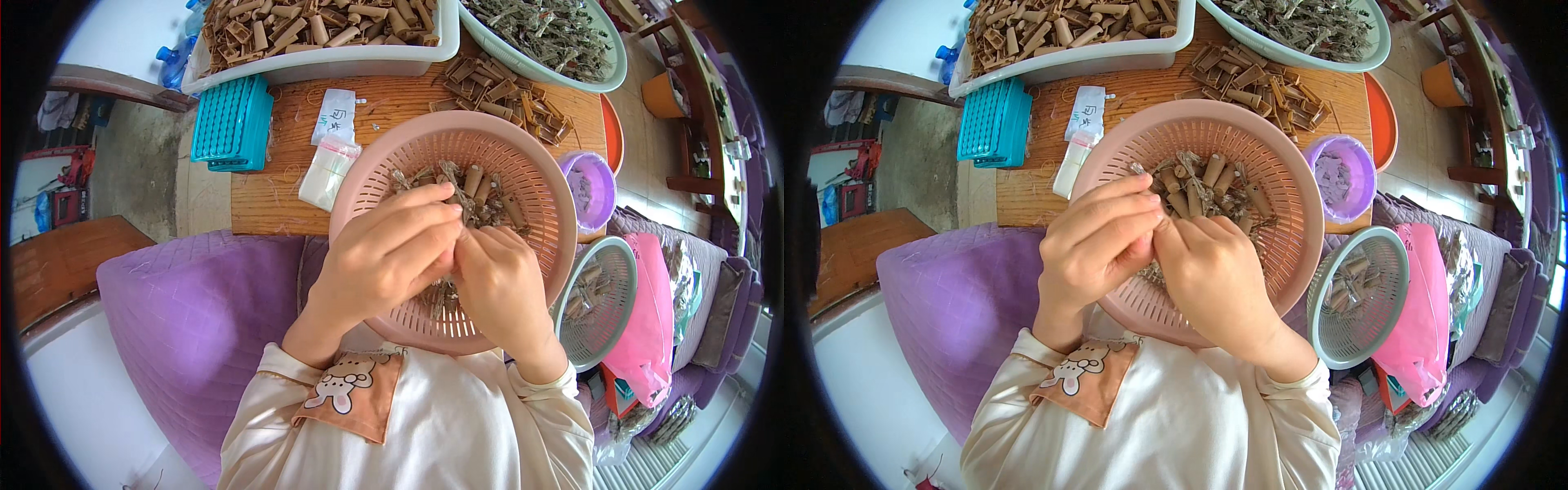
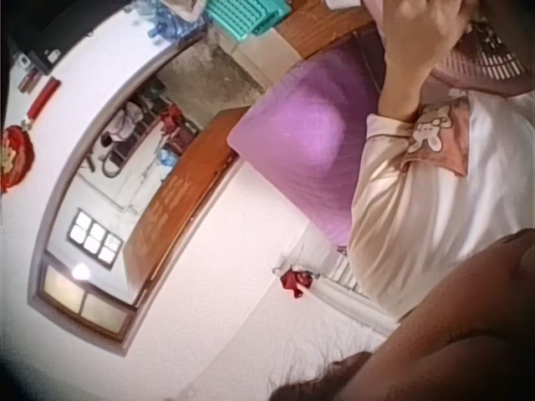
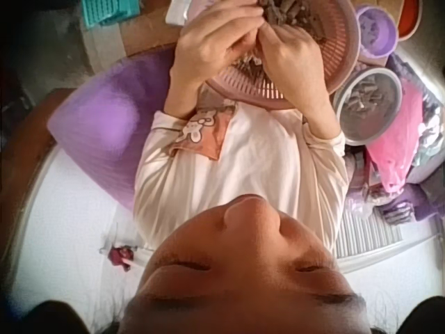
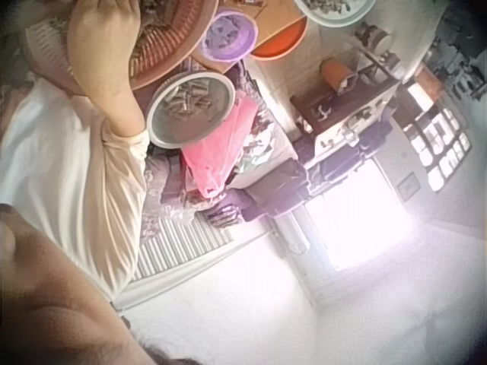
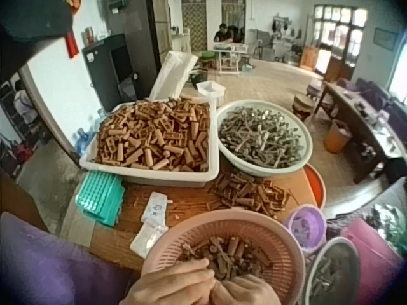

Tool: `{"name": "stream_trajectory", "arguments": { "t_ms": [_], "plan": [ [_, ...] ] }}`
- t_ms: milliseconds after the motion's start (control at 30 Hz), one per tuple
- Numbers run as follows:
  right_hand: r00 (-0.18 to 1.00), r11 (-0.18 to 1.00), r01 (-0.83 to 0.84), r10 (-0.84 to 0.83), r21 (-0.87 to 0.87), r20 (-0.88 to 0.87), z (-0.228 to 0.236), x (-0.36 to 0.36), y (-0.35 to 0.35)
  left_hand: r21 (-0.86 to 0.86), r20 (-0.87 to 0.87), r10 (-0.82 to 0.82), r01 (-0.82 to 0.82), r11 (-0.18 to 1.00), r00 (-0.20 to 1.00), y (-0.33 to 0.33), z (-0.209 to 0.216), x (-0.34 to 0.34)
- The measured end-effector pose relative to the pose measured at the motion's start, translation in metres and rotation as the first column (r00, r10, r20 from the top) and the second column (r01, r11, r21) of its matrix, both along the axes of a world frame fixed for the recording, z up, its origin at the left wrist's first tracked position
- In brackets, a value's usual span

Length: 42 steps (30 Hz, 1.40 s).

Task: The person places cylindrical products into individual plastic bags by hand, then groups the filled bags together.

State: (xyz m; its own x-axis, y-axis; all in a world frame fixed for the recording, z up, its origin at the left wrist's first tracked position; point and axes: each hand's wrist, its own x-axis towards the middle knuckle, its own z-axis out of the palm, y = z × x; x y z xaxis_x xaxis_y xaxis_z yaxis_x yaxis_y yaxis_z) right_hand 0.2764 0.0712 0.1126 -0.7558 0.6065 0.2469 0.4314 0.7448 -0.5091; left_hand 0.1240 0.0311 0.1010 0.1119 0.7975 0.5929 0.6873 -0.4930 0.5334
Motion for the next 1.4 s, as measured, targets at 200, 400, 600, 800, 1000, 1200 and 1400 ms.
{"name": "stream_trajectory", "arguments": {
  "t_ms": [200,400,600,800,1000,1200,1400],
  "plan": [
    [0.985,0.984,0.042,-0.071,-0.174,-0.16,0.012,-0.002,-0.005,-0.183,0.535,0.436,-0.405,0.896,0.723,0.016,-0.015,-0.034],
    [0.921,0.808,-0.055,-0.187,-0.587,-0.343,0.013,0.007,0.001,-0.217,0.827,0.231,-0.088,0.972,0.513,0.007,-0.018,-0.023],
    [0.862,0.775,-0.221,-0.129,-0.592,-0.491,0.007,0.01,0.004,-0.254,0.911,0.051,0.459,0.851,0.409,-0.01,-0.009,0.001],
    [0.905,0.654,-0.228,-0.132,-0.721,-0.405,0.01,0.017,0.001,-0.375,0.792,0.121,0.319,0.871,0.599,-0.013,0.001,0.001],
    [0.649,0.454,-0.462,-0.413,-0.762,-0.639,0.001,0.003,-0.013,-0.338,0.546,0.184,0.014,0.941,0.817,-0.017,0.009,0.009],
    [0.433,0.149,-0.819,-0.473,-0.554,-0.767,-0.02,0.007,-0.021,0.048,0.368,0.091,-0.117,0.992,0.925,-0.021,-0.003,0.01],
    [0.54,0.172,-0.757,-0.378,-0.631,-0.752,-0.016,0.013,-0.02,0.137,0.37,-0.017,-0.036,0.99,0.929,-0.025,-0.007,0.013]
  ]
}}
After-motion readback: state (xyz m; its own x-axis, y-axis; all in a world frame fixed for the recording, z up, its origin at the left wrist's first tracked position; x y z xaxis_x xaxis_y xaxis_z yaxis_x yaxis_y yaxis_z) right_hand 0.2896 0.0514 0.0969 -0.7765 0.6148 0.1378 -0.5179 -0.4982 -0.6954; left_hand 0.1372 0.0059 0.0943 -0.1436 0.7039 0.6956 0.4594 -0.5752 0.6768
